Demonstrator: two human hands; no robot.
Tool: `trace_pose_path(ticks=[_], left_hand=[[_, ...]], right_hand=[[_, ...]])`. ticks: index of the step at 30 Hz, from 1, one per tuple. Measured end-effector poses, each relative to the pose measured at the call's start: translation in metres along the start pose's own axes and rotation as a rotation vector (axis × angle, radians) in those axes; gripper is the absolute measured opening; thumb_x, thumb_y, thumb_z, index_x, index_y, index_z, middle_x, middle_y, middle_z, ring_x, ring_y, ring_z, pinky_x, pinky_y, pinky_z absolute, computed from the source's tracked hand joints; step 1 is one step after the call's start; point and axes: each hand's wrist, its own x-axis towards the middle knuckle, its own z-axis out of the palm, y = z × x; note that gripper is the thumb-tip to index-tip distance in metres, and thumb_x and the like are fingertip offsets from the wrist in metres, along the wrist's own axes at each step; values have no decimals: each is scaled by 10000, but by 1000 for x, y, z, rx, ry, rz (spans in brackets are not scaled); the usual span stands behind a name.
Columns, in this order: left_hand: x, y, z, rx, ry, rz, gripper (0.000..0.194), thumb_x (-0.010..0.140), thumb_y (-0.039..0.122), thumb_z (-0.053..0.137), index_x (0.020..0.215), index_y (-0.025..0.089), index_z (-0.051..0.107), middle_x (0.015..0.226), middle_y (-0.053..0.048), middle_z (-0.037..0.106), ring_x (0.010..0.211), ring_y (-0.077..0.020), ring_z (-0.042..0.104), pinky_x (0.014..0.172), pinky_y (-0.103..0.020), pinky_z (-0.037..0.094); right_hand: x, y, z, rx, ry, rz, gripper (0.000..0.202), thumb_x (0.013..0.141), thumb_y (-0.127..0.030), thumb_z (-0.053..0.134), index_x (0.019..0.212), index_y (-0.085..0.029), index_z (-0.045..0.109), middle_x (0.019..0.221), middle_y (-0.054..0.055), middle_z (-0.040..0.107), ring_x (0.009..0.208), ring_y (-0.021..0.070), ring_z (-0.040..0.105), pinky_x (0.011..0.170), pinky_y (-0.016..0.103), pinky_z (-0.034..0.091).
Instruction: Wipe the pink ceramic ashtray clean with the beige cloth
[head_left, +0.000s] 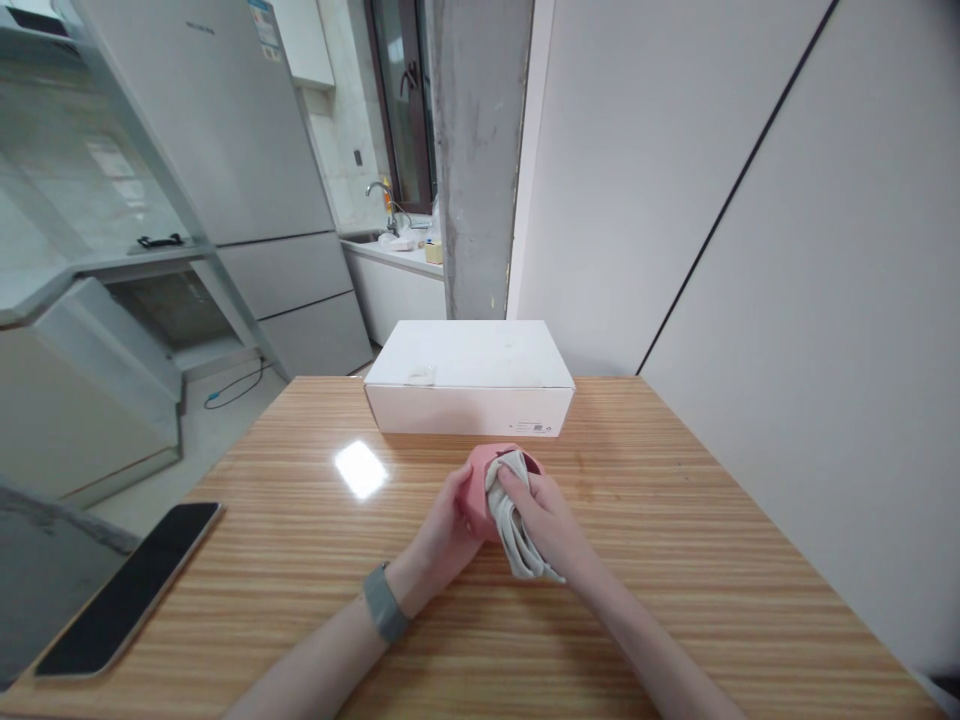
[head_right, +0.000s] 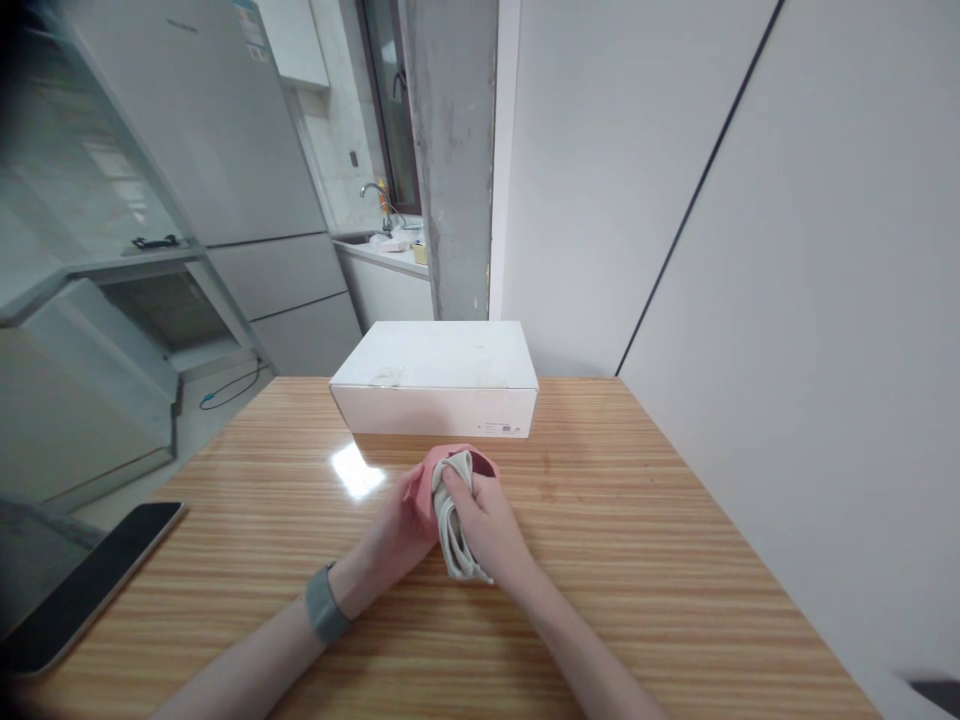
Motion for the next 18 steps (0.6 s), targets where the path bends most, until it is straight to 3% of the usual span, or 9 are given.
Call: trace_pose_path(ticks=[7, 13, 18], left_hand=[[-3, 3, 2, -64, -3, -85, 621, 895, 582, 457, 1169, 60, 650, 1116, -162, 715, 1190, -302, 582, 1089, -392, 351], [-1, 6, -1, 153, -12, -118, 712, 891, 650, 388, 1189, 59, 648, 1115, -166, 716, 1173, -295, 593, 1073, -381, 359], [-2, 11, -4, 328, 20, -102, 599, 894, 588, 461, 1197, 109, 656, 1116, -127, 724, 1122, -265, 619, 993, -346, 416]], right_hand=[[-7, -3, 1, -296, -154, -203, 436, 959, -414, 385, 572, -213, 380, 558, -50, 385, 541, 115, 366, 563, 273, 284], [-9, -7, -4, -344, -178, -221, 432, 979, -377, 380, 590, -202, 447, 590, -44, 441, 572, 120, 407, 602, 273, 309], [-7, -8, -11, -393, -209, -228, 402, 978, -363, 390, 623, -198, 479, 632, -32, 488, 620, 134, 450, 622, 272, 326]])
